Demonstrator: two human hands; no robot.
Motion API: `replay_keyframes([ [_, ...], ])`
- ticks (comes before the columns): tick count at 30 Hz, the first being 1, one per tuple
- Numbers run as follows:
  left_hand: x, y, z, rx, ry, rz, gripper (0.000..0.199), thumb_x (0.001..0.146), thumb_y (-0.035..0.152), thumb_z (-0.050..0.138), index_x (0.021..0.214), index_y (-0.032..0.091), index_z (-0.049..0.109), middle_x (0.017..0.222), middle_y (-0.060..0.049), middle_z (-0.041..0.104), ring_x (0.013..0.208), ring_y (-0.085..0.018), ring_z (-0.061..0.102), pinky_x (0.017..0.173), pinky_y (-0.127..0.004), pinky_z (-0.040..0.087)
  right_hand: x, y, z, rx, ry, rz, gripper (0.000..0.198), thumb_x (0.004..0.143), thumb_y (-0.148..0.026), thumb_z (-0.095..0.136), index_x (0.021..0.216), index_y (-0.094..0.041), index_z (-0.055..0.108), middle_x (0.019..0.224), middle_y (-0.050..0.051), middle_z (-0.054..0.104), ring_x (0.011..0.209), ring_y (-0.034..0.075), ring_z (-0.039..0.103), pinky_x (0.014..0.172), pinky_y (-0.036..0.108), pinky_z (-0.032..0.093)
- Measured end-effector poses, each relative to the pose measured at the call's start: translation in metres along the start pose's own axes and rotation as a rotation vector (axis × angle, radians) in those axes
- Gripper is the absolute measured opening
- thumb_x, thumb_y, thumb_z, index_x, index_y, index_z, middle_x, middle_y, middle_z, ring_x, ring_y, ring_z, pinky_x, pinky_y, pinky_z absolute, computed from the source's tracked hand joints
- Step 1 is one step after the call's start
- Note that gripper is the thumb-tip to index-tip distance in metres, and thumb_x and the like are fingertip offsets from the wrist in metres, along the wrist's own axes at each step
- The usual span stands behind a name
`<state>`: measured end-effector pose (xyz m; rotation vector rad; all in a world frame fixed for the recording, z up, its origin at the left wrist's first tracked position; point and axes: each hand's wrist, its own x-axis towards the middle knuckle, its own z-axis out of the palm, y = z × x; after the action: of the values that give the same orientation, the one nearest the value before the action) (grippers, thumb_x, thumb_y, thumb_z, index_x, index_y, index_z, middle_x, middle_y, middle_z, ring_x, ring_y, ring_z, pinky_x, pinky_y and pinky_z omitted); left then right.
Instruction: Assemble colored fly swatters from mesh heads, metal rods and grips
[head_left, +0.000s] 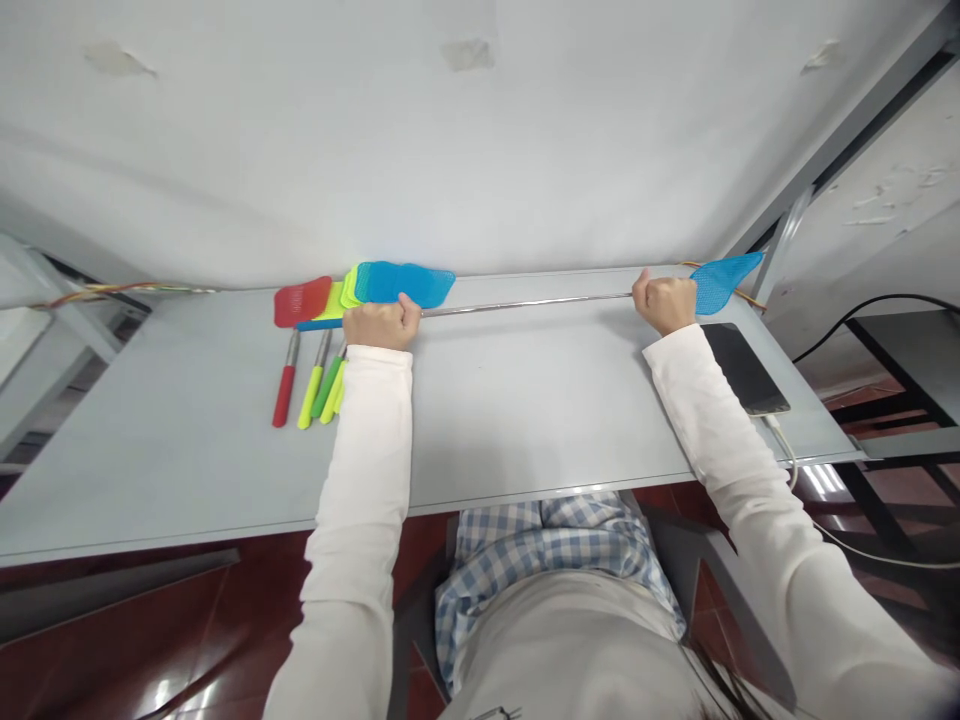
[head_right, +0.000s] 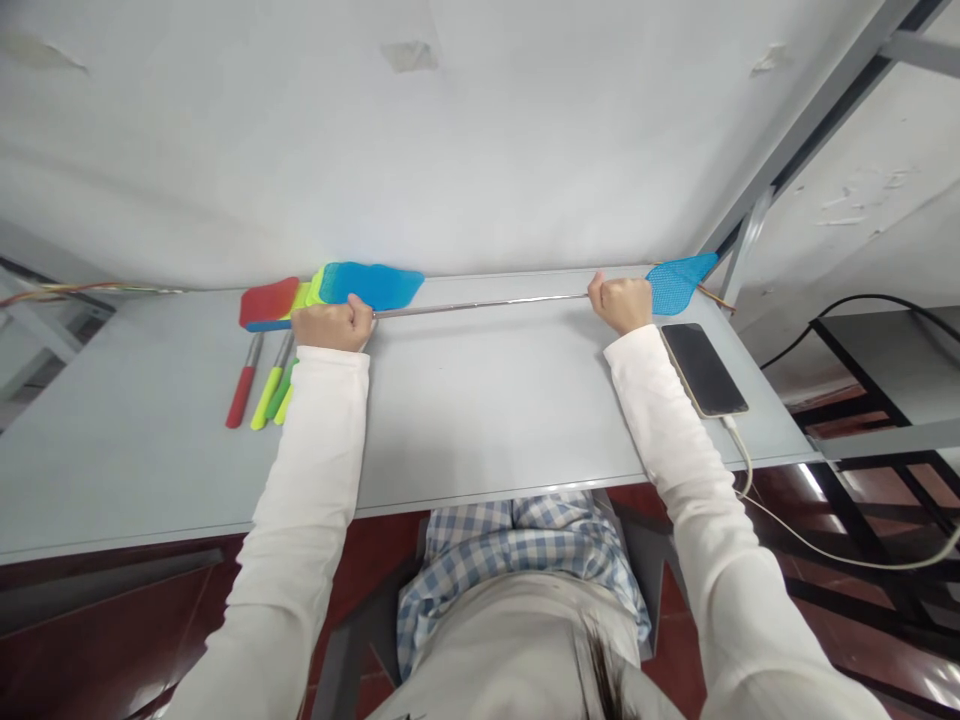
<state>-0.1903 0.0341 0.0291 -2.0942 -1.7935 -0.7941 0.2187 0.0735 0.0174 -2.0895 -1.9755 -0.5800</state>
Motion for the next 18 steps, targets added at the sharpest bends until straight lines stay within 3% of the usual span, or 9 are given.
replay_keyframes([
  [7,0.005,-0.005,-0.003,0.072,-0.064,-0.128,0.048,0.089,0.031,0.029,0.073,0.010,0.069,0.062,-0.014,0.060,0.068,-0.025,0.059,0.064,-0.036,0.036,-0.005,-0.014,0.002,0.025,0.025,0.001,0.059,0.093,-0.030,0.024,0.064,-0.007,0.070,0.056,0.018,0.061,0.053,0.021,0.055,0.053,0.031,0.028],
  [14,0.016,0.041,0.034,0.029,-0.107,-0.223,0.045,0.087,0.035,0.036,0.067,0.010,0.068,0.059,-0.014,0.059,0.073,-0.026,0.062,0.069,-0.038,0.041,-0.015,-0.056,-0.013,0.077,0.002,-0.077,0.058,0.095,-0.033,0.028,0.065,-0.005,0.069,0.055,0.017,0.061,0.055,0.020,0.056,0.054,0.028,0.029],
  [18,0.012,0.048,0.044,-0.034,-0.121,-0.154,0.046,0.087,0.033,0.035,0.068,0.009,0.069,0.059,-0.015,0.060,0.073,-0.026,0.063,0.070,-0.039,0.042,-0.022,-0.062,-0.020,0.058,-0.064,-0.092,0.058,0.096,-0.034,0.028,0.066,-0.006,0.070,0.058,0.018,0.063,0.056,0.020,0.057,0.054,0.029,0.029],
])
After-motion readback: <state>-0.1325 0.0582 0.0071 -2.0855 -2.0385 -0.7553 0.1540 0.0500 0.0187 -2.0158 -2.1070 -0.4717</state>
